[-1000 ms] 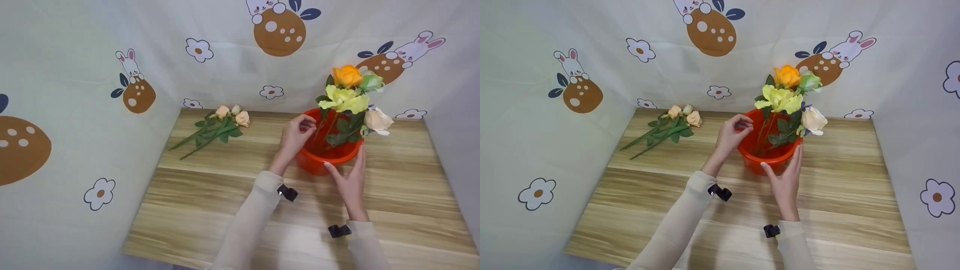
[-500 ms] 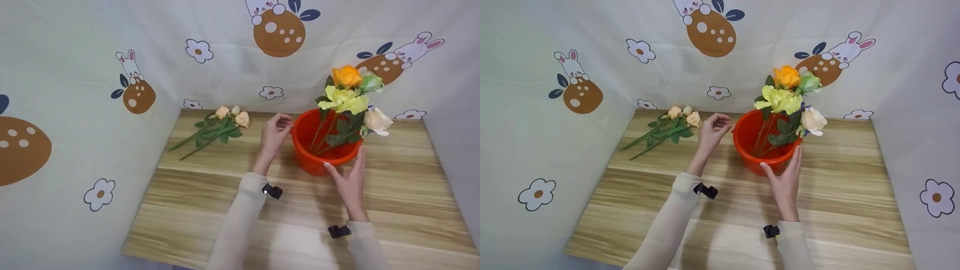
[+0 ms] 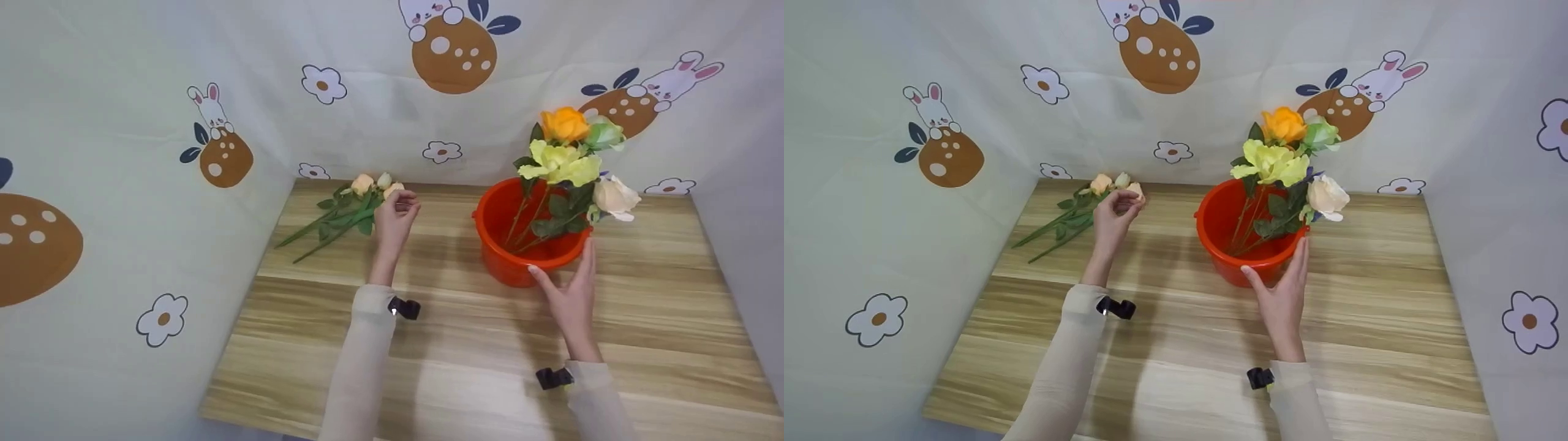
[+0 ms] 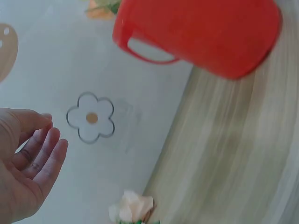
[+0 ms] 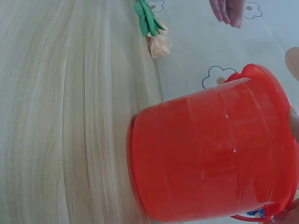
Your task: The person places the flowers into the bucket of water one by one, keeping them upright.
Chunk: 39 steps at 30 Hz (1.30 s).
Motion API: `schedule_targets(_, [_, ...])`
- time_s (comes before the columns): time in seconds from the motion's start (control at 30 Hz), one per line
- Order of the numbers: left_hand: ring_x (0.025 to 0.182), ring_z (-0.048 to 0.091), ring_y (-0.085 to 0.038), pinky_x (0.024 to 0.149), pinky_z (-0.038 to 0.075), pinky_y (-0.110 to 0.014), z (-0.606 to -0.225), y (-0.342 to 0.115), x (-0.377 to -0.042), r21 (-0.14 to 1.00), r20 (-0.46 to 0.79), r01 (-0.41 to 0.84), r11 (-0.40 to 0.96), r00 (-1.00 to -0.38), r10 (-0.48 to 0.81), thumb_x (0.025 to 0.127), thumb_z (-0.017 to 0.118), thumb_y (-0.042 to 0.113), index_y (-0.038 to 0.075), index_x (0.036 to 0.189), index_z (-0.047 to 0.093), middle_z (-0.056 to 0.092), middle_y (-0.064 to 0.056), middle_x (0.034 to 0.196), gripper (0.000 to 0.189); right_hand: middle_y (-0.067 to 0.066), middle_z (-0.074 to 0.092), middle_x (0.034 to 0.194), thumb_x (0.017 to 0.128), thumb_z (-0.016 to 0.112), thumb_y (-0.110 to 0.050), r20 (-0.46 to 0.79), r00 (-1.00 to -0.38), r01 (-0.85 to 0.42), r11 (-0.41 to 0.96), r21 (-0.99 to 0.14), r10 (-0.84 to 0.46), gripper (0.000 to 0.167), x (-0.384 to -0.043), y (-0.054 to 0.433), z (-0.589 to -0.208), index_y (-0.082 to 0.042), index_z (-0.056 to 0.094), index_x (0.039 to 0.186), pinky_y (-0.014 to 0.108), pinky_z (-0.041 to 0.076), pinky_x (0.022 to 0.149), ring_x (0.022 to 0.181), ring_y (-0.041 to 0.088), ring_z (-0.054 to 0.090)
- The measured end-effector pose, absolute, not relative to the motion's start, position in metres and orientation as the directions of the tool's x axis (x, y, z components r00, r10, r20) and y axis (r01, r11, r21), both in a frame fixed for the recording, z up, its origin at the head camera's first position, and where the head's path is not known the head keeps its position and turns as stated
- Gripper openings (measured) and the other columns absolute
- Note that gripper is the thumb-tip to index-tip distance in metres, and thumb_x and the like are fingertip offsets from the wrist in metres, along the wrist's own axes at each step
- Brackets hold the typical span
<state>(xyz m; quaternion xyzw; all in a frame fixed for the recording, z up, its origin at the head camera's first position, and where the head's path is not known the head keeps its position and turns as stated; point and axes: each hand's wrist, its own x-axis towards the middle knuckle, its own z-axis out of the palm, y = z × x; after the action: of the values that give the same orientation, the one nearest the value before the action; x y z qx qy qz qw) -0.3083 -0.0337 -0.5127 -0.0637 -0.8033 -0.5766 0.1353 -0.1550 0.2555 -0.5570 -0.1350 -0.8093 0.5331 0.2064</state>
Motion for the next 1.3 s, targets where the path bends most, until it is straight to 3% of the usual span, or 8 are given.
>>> schedule_targets(0.27, [0.086, 0.071, -0.026, 0.079, 0.059, -0.029, -0.533, -0.077, -0.316, 0.917, 0.227, 0.163, 0.364, -0.964, -0.141, 0.089, 0.073, 0.005, -0.002, 0.105, 0.069, 0.073, -0.016, 0.096, 0.018, 0.002, 0.009, 0.169, 0.081, 0.083, -0.03, 0.189, -0.878, -0.006, 0.385, -0.923, 0.44, 0.11, -0.155, 0.256, -0.557, -0.017, 0.01, 0.161, 0.05, 0.011, 0.128, 0.156, 0.022, 0.01])
schedule_targets(0.63, [0.099, 0.07, -0.028, 0.092, 0.056, -0.038, -0.563, -0.128, -0.326, 0.912, 0.113, -0.003, 0.409, -0.959, -0.26, 0.09, 0.069, 0.006, 0.0, 0.11, 0.068, 0.073, -0.015, 0.105, 0.021, 0.005, 0.009, 0.169, 0.081, 0.083, -0.032, 0.174, -0.881, 0.012, 0.389, -0.921, 0.441, 0.11, -0.154, 0.256, -0.557, -0.017, 0.009, 0.161, 0.051, 0.01, 0.128, 0.156, 0.024, 0.01])
schedule_targets(0.97, [0.123, 0.059, -0.031, 0.108, 0.045, -0.042, -0.589, -0.165, -0.329, 0.936, 0.017, -0.076, 0.344, -0.966, -0.259, 0.093, 0.068, 0.007, 0.0, 0.124, 0.063, 0.065, -0.02, 0.128, 0.032, 0.004, 0.01, 0.169, 0.081, 0.083, -0.03, 0.197, -0.878, -0.006, 0.402, -0.916, 0.437, 0.109, -0.155, 0.256, -0.558, -0.018, 0.01, 0.161, 0.05, 0.011, 0.128, 0.156, 0.023, 0.011])
schedule_targets(1.13, [0.13, 0.053, -0.032, 0.111, 0.043, -0.043, -0.598, -0.179, -0.328, 0.947, -0.042, -0.107, 0.304, -0.976, -0.212, 0.094, 0.066, 0.007, -0.002, 0.133, 0.057, 0.058, -0.02, 0.138, 0.041, 0.002, 0.01, 0.169, 0.081, 0.083, -0.029, 0.212, -0.874, -0.013, 0.416, -0.909, 0.437, 0.109, -0.155, 0.256, -0.559, -0.018, 0.01, 0.161, 0.05, 0.011, 0.128, 0.156, 0.022, 0.011])
schedule_targets(1.3, [0.132, 0.053, -0.031, 0.113, 0.042, -0.042, -0.61, -0.189, -0.329, 0.892, -0.097, -0.17, 0.419, -0.977, -0.189, 0.094, 0.066, 0.014, 0.003, 0.135, 0.057, 0.057, -0.017, 0.14, 0.043, 0.006, 0.009, 0.169, 0.081, 0.084, -0.028, 0.211, -0.874, -0.012, 0.416, -0.909, 0.437, 0.11, -0.155, 0.255, -0.558, -0.014, 0.01, 0.161, 0.051, 0.011, 0.127, 0.156, 0.025, 0.011])
